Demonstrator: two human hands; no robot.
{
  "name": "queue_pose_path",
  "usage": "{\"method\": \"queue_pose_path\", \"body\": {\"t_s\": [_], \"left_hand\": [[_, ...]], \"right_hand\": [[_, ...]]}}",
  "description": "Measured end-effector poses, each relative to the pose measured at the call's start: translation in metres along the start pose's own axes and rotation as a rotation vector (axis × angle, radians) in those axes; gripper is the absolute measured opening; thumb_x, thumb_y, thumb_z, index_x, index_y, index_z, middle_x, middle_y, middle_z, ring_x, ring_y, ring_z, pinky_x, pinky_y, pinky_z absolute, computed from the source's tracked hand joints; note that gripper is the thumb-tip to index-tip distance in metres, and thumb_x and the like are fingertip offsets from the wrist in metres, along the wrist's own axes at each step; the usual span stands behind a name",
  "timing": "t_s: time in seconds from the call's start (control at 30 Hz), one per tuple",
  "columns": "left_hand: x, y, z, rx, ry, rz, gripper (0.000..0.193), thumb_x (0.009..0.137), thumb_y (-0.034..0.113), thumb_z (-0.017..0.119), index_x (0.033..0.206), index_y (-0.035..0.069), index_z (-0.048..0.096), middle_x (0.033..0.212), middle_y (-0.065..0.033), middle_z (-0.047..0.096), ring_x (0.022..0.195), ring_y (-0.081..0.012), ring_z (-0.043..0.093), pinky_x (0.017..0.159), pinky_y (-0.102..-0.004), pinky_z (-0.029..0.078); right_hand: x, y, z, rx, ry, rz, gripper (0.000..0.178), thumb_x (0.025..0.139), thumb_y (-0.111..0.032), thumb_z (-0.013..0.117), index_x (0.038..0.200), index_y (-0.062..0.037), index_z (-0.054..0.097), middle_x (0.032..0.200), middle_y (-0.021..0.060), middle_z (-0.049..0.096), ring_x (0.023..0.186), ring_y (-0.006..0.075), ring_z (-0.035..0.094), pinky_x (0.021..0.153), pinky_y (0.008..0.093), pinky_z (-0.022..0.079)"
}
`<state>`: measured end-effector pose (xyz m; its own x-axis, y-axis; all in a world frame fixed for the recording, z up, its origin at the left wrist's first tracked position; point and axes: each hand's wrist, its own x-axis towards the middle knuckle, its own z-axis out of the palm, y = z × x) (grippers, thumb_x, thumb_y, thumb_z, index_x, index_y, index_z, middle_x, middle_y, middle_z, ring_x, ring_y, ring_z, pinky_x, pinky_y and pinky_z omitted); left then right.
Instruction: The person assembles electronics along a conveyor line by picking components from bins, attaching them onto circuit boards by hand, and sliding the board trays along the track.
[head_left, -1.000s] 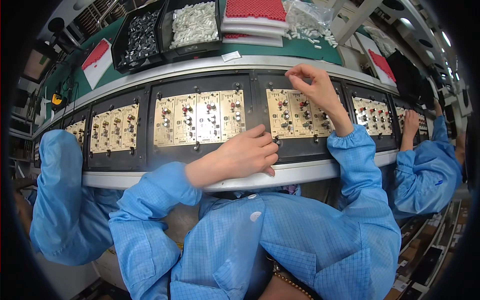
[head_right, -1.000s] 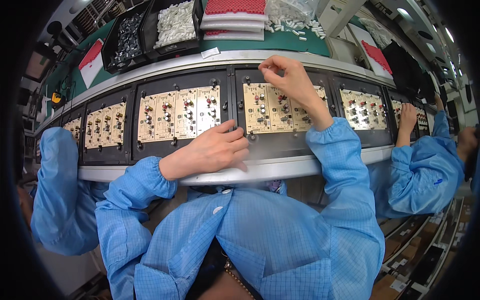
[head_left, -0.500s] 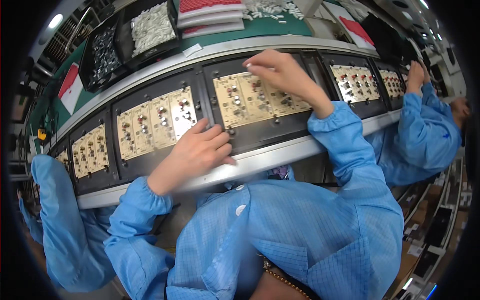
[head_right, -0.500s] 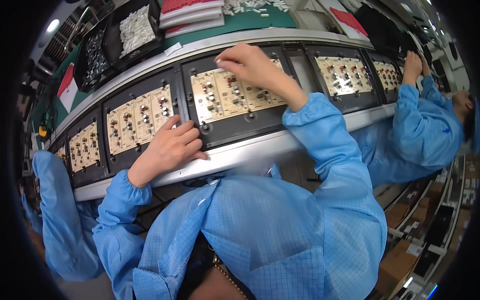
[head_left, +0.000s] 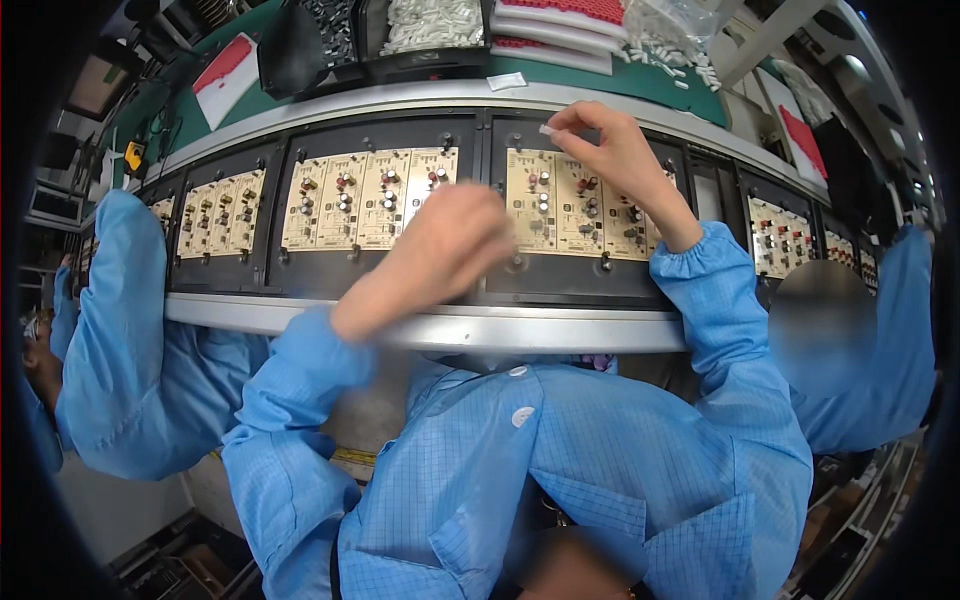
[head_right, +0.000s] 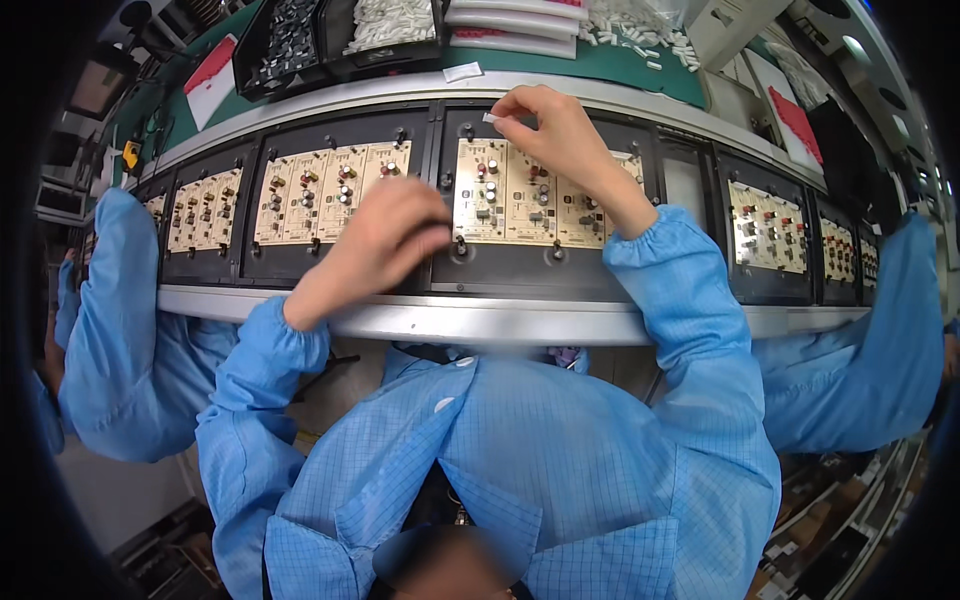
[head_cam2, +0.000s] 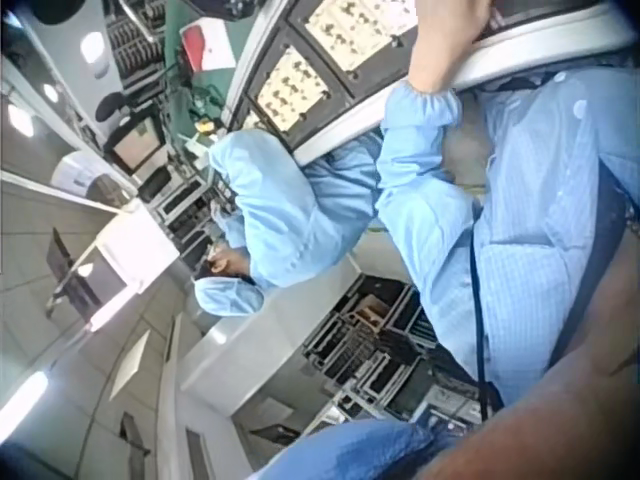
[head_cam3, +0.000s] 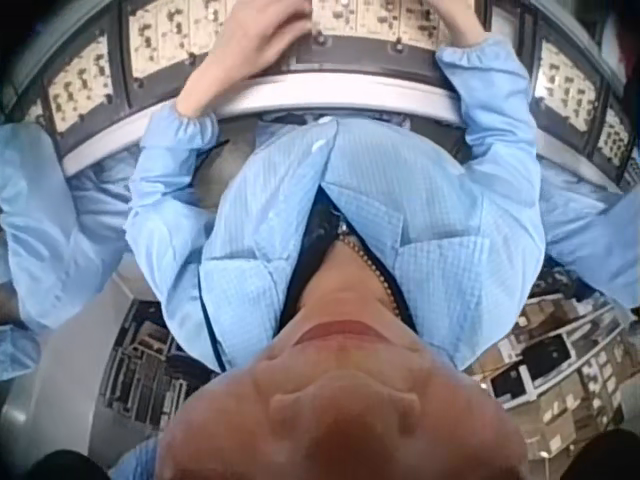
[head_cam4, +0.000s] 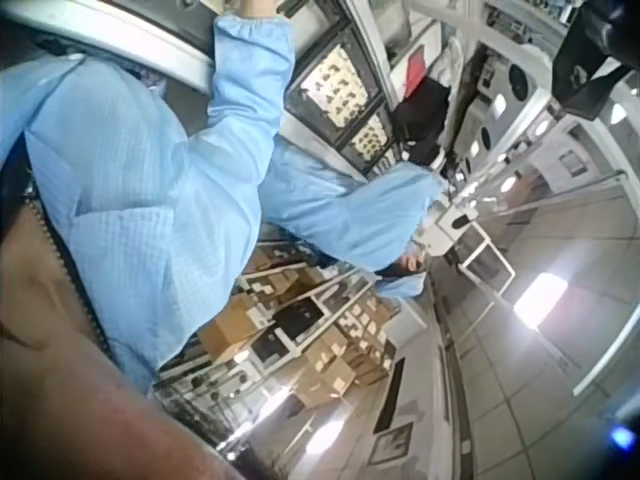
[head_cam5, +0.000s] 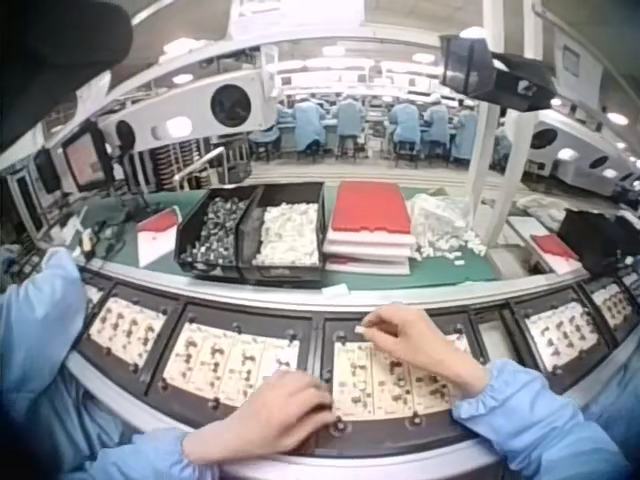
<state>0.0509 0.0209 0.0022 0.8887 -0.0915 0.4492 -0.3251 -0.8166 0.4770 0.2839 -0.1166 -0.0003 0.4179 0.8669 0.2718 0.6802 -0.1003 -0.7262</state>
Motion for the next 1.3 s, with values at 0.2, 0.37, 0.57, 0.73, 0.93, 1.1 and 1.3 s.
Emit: {"method": "queue_pose_path", "body": {"t_s": [0.2, 0.37, 0.57, 0.73, 0.93, 1.1, 1.3], "left_hand": [[0.055, -0.069, 0.015, 0.323, 0.144, -0.09, 0.018, 0.082, 0.021, 0.074, 0.087, 0.007, 0.064, 0.086, -0.006, 0.063, 0.093, -0.028, 0.055, 0.082, -0.0404, 0.039], [0.068, -0.086, 0.028, 0.338, 0.044, -0.136, 0.019, 0.082, 0.023, 0.074, 0.078, 0.007, 0.064, 0.085, -0.0042, 0.063, 0.095, -0.0253, 0.053, 0.084, -0.0395, 0.036], [0.061, -0.092, 0.029, 0.317, 0.11, -0.022, 0.009, 0.083, 0.016, 0.07, 0.082, 0.007, 0.067, 0.084, -0.0052, 0.062, 0.094, -0.0269, 0.053, 0.084, -0.0409, 0.036], [0.054, -0.09, 0.015, 0.233, 0.144, -0.095, 0.007, 0.084, 0.014, 0.069, 0.086, 0.007, 0.068, 0.088, -0.0038, 0.064, 0.098, -0.0263, 0.054, 0.088, -0.0407, 0.036], [0.034, -0.073, -0.011, 0.24, 0.142, -0.116, 0.007, 0.083, 0.012, 0.07, 0.086, 0.006, 0.067, 0.093, -0.0043, 0.065, 0.102, -0.0261, 0.055, 0.092, -0.0411, 0.036], [0.017, -0.057, -0.022, 0.25, 0.158, -0.098, 0.007, 0.081, 0.01, 0.071, 0.087, 0.006, 0.067, 0.093, -0.005, 0.063, 0.106, -0.0261, 0.054, 0.092, -0.0423, 0.036], [-0.006, -0.046, -0.028, 0.244, 0.163, -0.109, 0.011, 0.08, 0.009, 0.073, 0.087, 0.005, 0.066, 0.095, -0.0061, 0.063, 0.107, -0.0268, 0.054, 0.093, -0.0433, 0.037]], "right_hand": [[0.003, -0.002, 0.014, -0.084, -0.003, -0.054, 0.015, 0.085, -0.014, 0.072, 0.096, -0.0039, 0.073, 0.086, 0.0087, 0.069, 0.085, 0.0194, 0.064, 0.065, 0.0308, 0.051], [0.008, 0.008, 0.019, -0.208, 0.079, -0.182, 0.01, 0.078, -0.011, 0.073, 0.087, -0.0059, 0.073, 0.083, 0.005, 0.068, 0.089, 0.0231, 0.061, 0.067, 0.0346, 0.051], [0.004, 0.01, 0.033, -0.29, 0.096, -0.287, 0.008, 0.075, -0.011, 0.074, 0.081, -0.0084, 0.072, 0.083, 0.0027, 0.066, 0.095, 0.0244, 0.059, 0.086, 0.0394, 0.045], [0.004, 0.007, 0.041, -0.429, 0.092, -0.362, 0.008, 0.075, -0.012, 0.075, 0.081, -0.008, 0.072, 0.085, 0.0019, 0.063, 0.102, 0.0227, 0.057, 0.095, 0.0417, 0.037], [0.007, 0.002, 0.043, -0.493, 0.071, -0.41, 0.008, 0.076, -0.01, 0.074, 0.081, -0.0071, 0.069, 0.086, 0.0036, 0.061, 0.103, 0.0236, 0.056, 0.098, 0.0431, 0.036], [0.008, 0.0, 0.042, -0.507, 0.057, -0.423, 0.01, 0.075, -0.009, 0.074, 0.08, -0.0056, 0.066, 0.088, 0.0055, 0.06, 0.103, 0.025, 0.056, 0.099, 0.0443, 0.036], [0.009, -0.006, 0.04, -0.557, 0.027, -0.434, 0.011, 0.074, -0.007, 0.073, 0.079, -0.0041, 0.064, 0.087, 0.0071, 0.059, 0.103, 0.026, 0.056, 0.099, 0.0452, 0.036]]}}
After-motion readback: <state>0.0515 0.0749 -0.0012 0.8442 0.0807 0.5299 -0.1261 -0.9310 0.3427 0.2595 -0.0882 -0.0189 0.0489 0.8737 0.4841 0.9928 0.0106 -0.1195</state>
